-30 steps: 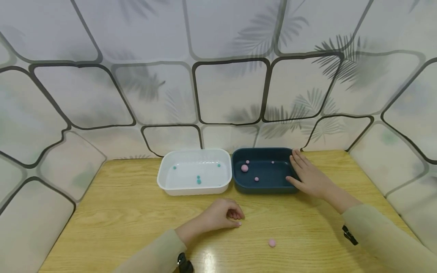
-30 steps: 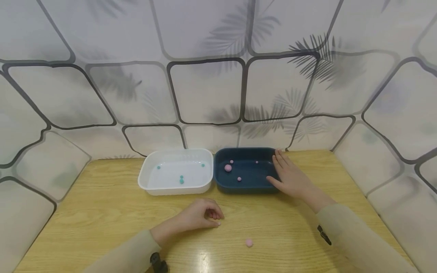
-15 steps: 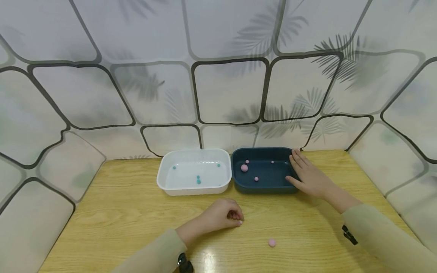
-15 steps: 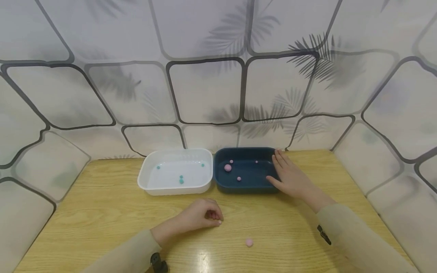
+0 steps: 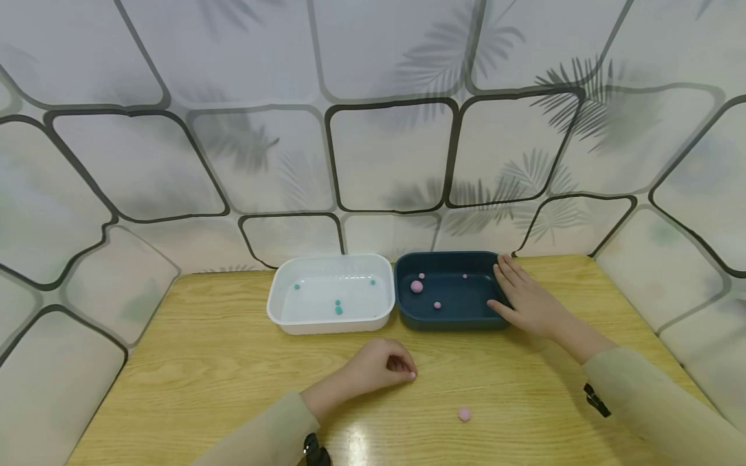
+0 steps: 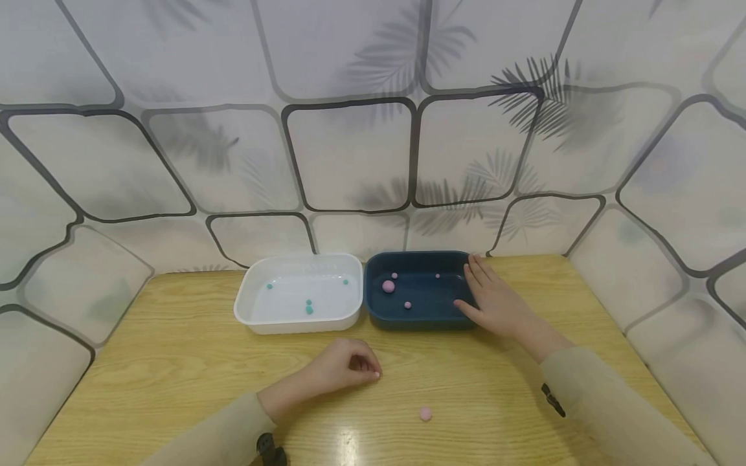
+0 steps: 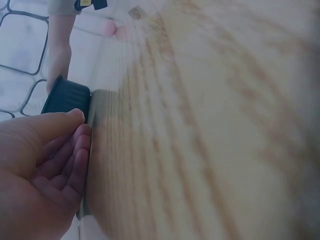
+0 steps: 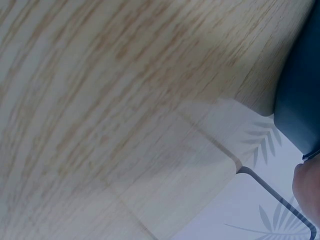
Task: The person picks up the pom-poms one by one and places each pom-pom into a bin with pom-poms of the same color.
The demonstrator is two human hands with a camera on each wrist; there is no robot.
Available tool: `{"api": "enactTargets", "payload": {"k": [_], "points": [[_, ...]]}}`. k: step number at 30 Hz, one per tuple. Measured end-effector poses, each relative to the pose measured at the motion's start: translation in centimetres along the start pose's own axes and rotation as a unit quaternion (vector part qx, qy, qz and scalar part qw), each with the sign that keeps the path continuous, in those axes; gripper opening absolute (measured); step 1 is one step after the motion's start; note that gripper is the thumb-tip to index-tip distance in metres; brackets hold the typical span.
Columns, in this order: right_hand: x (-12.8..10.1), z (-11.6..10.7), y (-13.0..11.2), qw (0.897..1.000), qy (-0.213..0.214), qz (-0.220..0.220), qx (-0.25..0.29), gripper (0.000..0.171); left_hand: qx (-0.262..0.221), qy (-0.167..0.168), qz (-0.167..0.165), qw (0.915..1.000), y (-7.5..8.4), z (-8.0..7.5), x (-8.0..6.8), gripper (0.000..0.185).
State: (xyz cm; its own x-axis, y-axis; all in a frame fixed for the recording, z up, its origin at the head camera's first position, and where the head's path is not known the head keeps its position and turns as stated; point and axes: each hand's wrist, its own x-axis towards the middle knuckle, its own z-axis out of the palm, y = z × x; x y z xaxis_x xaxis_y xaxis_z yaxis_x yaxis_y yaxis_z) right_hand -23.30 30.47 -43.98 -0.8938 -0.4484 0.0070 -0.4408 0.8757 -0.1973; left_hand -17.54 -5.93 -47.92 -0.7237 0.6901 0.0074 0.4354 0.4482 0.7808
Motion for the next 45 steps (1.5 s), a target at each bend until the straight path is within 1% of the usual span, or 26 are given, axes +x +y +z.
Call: {"api": "enactTargets", "payload": {"k": [5,13,22,26,30,33,36,42,45], "points": [[0.0,0.1,0.1,1.0,0.005,-0.003,0.002,0.089,-0.014,0.008,-0.013,0.9998,0.1,0.0,0.1,0.007],[0.0,0.1,0.2,1.0,0.008,-0.006,0.003,0.089,-0.028,0.02,-0.02,0.9992,0.6,-0.2,0.3,0.005],[0.0,0.1,0.2,1.0,0.009,-0.005,0.01,0.09,-0.024,0.035,-0.004,0.9991,2.0,-0.4,0.8,0.006],[0.0,0.1,0.2,1.0,0.01,-0.004,0.007,0.089,-0.021,0.037,-0.007,0.999,2.5,-0.5,1.3,0.007],[0.0,0.1,0.1,1.0,0.012,-0.006,0.001,0.089,-0.028,0.041,-0.012,0.9987,2.8,-0.6,1.8,0.006],[0.0,0.2,0.2,1.0,0.018,-0.008,0.002,0.09,-0.032,0.046,-0.003,0.9984,3.0,-0.7,2.2,0.005],[0.0,0.2,0.2,1.0,0.023,-0.01,0.004,0.09,-0.025,0.056,0.01,0.9981,3.3,-1.0,2.6,0.005],[0.1,0.0,0.0,1.0,0.005,-0.002,-0.002,0.09,-0.019,0.064,0.024,0.9975,4.4,-2.2,3.4,0.007],[0.1,-0.1,0.0,1.0,-0.001,0.001,-0.006,0.09,-0.017,0.066,0.038,0.9969,4.8,-2.8,4.0,0.009]]}}
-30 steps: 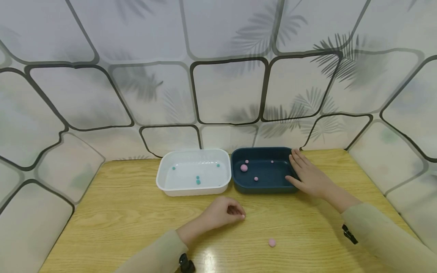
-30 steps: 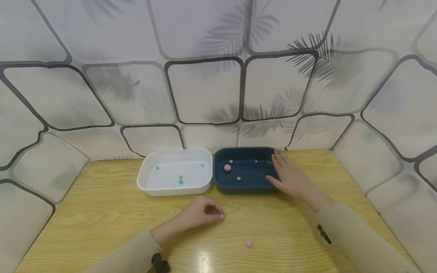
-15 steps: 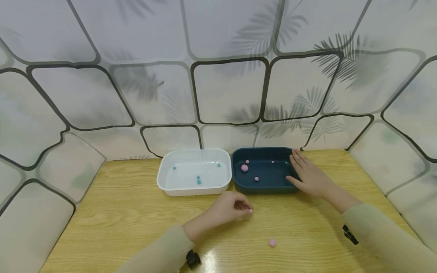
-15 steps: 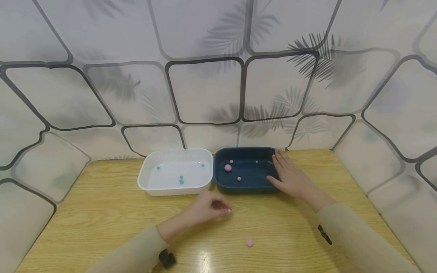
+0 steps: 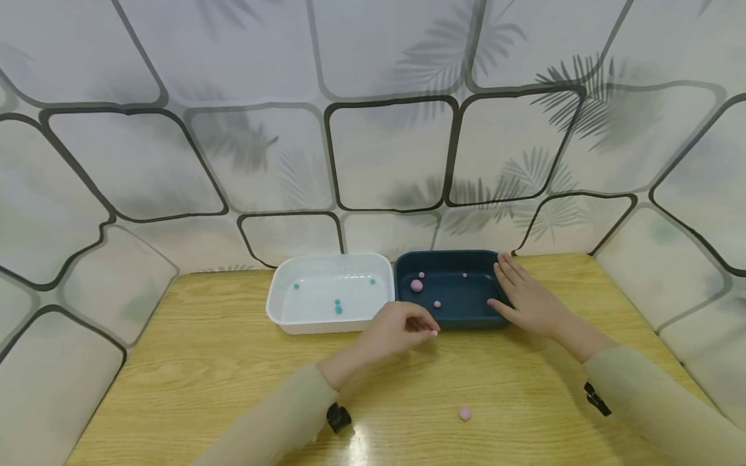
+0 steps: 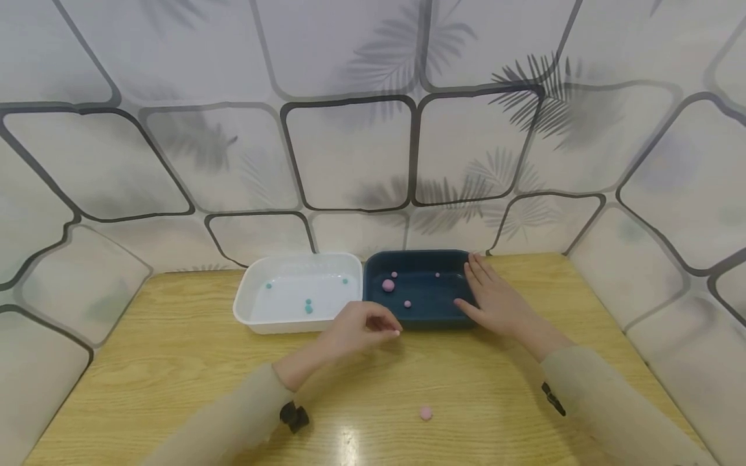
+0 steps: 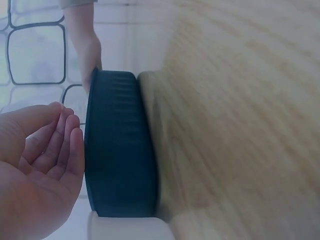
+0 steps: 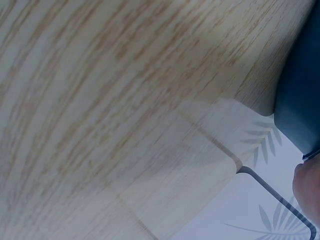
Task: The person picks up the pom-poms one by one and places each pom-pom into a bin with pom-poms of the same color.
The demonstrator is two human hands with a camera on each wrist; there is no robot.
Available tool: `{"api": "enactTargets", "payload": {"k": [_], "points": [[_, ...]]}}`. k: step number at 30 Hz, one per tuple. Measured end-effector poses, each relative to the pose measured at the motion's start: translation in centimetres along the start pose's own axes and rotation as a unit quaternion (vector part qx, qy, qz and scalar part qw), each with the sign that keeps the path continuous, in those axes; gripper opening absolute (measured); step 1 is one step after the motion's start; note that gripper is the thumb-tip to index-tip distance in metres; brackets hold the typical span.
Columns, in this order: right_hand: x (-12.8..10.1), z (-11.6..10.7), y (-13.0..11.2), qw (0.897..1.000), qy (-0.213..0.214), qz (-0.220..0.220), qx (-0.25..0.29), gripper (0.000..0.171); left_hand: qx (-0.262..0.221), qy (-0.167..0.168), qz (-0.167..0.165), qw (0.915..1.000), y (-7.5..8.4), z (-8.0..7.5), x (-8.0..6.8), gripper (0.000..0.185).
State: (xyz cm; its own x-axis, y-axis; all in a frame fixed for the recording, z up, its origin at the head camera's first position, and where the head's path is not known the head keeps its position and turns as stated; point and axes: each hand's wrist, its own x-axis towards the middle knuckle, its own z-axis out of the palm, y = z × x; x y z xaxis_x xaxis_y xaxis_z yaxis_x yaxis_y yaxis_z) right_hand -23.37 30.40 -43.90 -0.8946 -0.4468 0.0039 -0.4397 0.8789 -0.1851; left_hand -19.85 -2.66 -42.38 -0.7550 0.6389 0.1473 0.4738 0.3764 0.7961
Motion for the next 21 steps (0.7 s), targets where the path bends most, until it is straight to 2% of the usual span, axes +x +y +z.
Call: {"api": "enactTargets", "payload": {"k": [4,11,21], "points": [[0.0,0.1,0.0,1.0,-0.002,0.0,-0.002,0.09,0.006,0.009,0.007,0.9999,0.2,-0.5,0.9,0.009],[0.1,0.1,0.2,1.0,-0.003,0.001,0.004,0.09,0.015,0.017,-0.005,0.9997,0.2,-1.3,2.5,0.013],[-0.1,0.2,0.3,1.0,0.011,-0.007,0.004,0.09,0.016,0.05,-0.022,0.9984,0.1,-2.0,4.6,0.012]]}}
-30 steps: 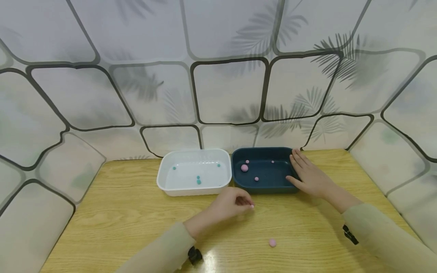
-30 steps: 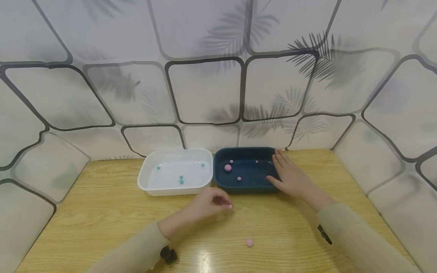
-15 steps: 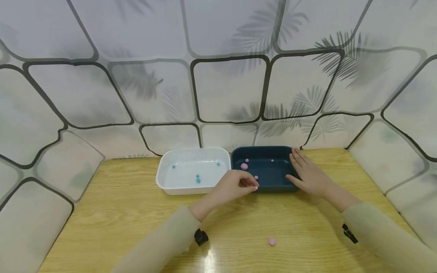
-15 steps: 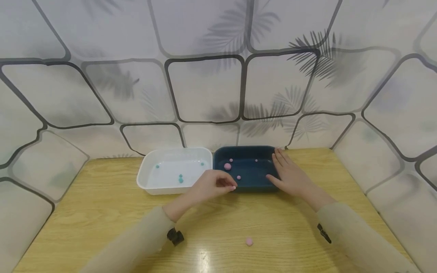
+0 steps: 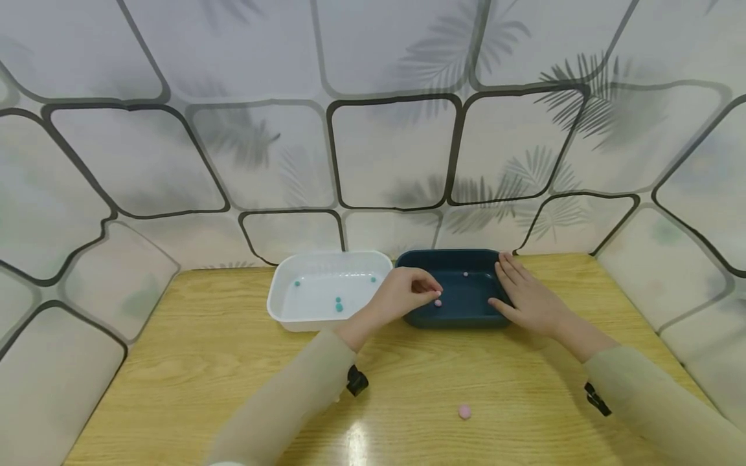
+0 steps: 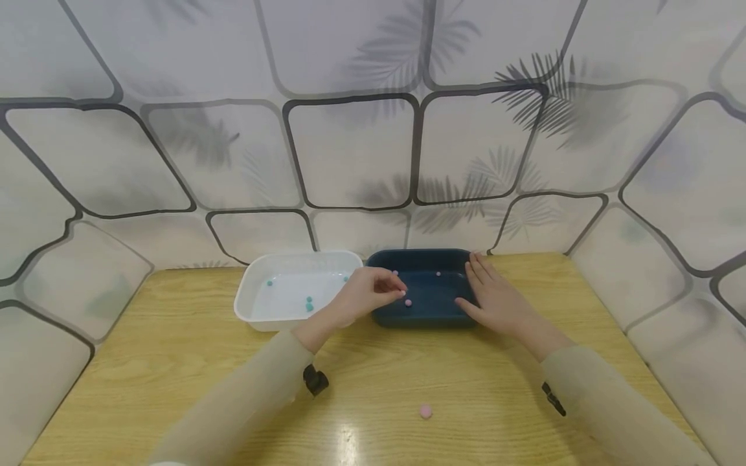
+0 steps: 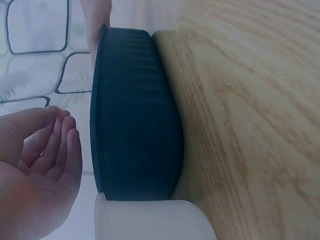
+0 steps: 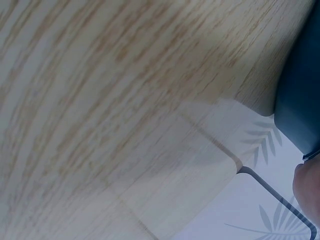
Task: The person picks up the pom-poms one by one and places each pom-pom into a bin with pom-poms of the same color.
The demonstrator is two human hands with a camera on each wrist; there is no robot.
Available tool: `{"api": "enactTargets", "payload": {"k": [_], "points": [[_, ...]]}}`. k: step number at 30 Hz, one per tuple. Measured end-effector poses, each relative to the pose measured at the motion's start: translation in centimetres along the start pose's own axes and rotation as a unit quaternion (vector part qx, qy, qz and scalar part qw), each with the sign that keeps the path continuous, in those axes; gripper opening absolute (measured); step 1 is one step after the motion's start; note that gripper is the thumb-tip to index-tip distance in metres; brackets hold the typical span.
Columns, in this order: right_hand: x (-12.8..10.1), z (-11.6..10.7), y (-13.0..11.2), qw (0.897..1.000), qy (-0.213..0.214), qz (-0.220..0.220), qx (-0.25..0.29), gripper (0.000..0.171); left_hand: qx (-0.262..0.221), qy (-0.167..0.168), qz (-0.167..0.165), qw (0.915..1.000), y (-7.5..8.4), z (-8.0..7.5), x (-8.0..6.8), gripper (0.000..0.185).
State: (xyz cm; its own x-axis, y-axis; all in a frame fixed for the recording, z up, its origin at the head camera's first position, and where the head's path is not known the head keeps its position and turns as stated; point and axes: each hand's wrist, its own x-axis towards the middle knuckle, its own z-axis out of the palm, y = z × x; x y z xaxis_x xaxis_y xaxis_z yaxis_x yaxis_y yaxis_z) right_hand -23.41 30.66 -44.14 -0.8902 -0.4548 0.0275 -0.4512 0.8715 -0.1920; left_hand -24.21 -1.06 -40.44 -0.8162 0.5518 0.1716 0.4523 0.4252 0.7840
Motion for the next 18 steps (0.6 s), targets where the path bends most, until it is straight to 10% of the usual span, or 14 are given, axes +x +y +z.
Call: {"api": "enactTargets", "payload": {"k": [18], "points": [[0.0,-0.2,-0.3,1.0,-0.01,0.005,-0.004,0.09,0.039,0.037,-0.048,0.9974,-1.3,0.2,3.0,0.011]]}}
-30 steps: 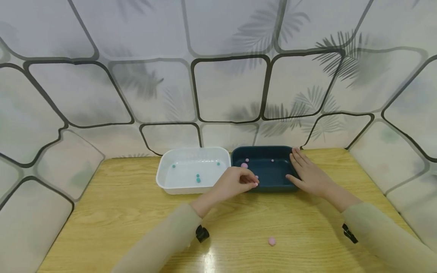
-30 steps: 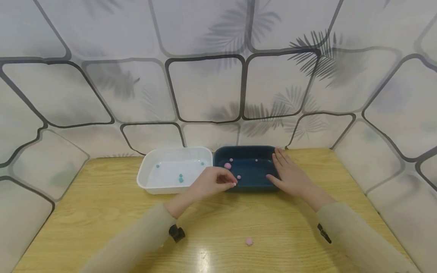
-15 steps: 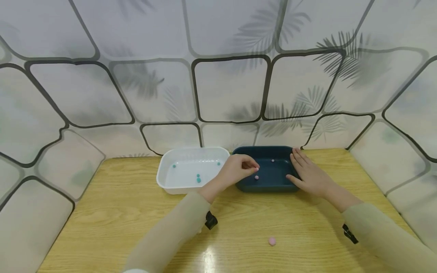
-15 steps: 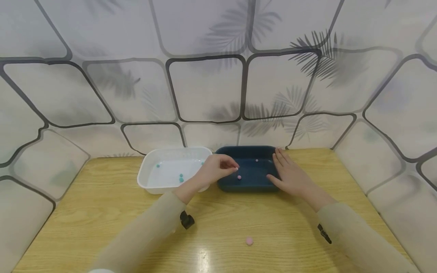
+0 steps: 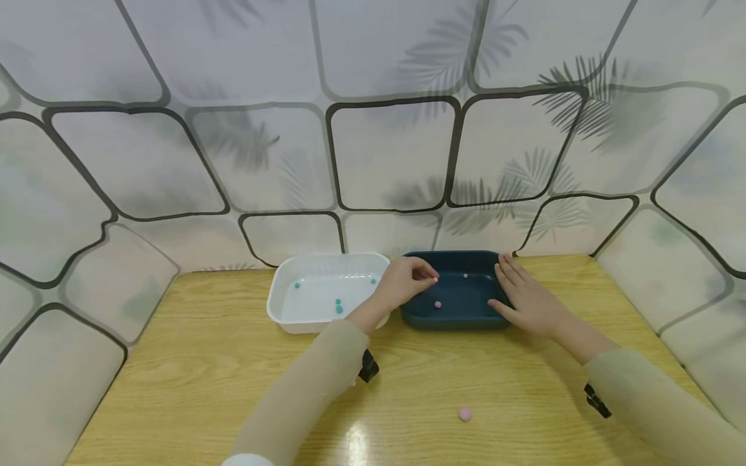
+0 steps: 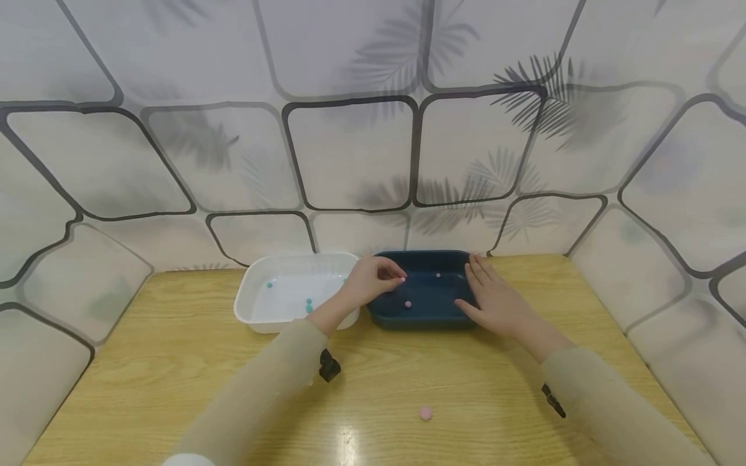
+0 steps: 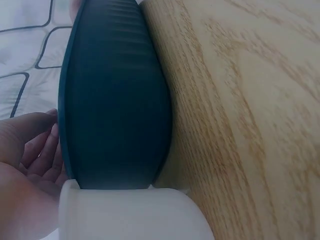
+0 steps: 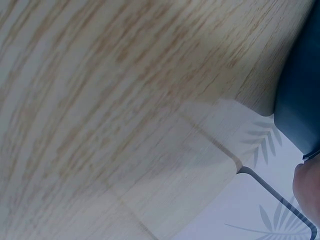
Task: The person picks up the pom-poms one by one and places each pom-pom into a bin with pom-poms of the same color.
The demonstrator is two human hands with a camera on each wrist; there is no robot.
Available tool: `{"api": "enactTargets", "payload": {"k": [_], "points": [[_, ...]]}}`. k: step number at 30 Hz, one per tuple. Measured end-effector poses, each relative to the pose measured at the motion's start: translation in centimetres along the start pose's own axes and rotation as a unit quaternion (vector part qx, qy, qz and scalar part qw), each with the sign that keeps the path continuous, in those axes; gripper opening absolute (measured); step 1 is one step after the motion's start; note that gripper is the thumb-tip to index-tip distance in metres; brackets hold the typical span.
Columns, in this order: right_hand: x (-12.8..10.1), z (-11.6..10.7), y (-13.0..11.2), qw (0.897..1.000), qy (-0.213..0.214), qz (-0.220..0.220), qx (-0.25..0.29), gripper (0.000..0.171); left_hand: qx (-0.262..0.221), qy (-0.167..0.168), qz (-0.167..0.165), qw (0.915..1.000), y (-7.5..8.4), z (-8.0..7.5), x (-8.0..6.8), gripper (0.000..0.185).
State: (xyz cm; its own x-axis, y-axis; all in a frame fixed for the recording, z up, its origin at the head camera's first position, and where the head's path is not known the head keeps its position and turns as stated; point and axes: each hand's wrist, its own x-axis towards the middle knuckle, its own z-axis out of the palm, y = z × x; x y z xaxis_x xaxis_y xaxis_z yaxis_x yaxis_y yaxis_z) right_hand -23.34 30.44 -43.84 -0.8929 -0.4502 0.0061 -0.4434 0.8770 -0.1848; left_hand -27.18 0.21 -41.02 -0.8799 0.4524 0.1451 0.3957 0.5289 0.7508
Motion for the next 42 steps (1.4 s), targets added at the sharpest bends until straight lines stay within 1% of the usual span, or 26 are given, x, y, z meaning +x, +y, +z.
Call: {"api": "enactTargets", "payload": {"k": [11,19,25,31,38,42], "points": [[0.0,0.2,0.1,1.0,0.002,0.0,0.001,0.09,0.034,-0.01,-0.001,0.9994,-0.5,0.3,0.0,0.01],[-0.1,0.4,0.3,1.0,0.009,-0.002,0.003,0.09,0.041,-0.01,-0.007,0.9991,-0.6,0.4,0.2,0.011],[-0.1,0.5,0.4,1.0,0.011,-0.004,0.006,0.089,0.052,-0.011,-0.009,0.9985,-1.1,0.5,0.4,0.014],[-0.1,0.5,0.6,1.0,0.006,-0.001,0.004,0.09,0.043,-0.014,-0.002,0.999,-1.3,0.4,0.3,0.016],[0.0,0.3,0.3,1.0,0.002,0.002,0.006,0.089,0.024,-0.015,0.007,0.9996,-1.2,0.1,-0.4,0.016],[0.1,0.2,0.2,1.0,0.001,0.003,0.006,0.089,0.018,-0.002,0.015,0.9997,-1.4,0.1,-0.8,0.015]]}}
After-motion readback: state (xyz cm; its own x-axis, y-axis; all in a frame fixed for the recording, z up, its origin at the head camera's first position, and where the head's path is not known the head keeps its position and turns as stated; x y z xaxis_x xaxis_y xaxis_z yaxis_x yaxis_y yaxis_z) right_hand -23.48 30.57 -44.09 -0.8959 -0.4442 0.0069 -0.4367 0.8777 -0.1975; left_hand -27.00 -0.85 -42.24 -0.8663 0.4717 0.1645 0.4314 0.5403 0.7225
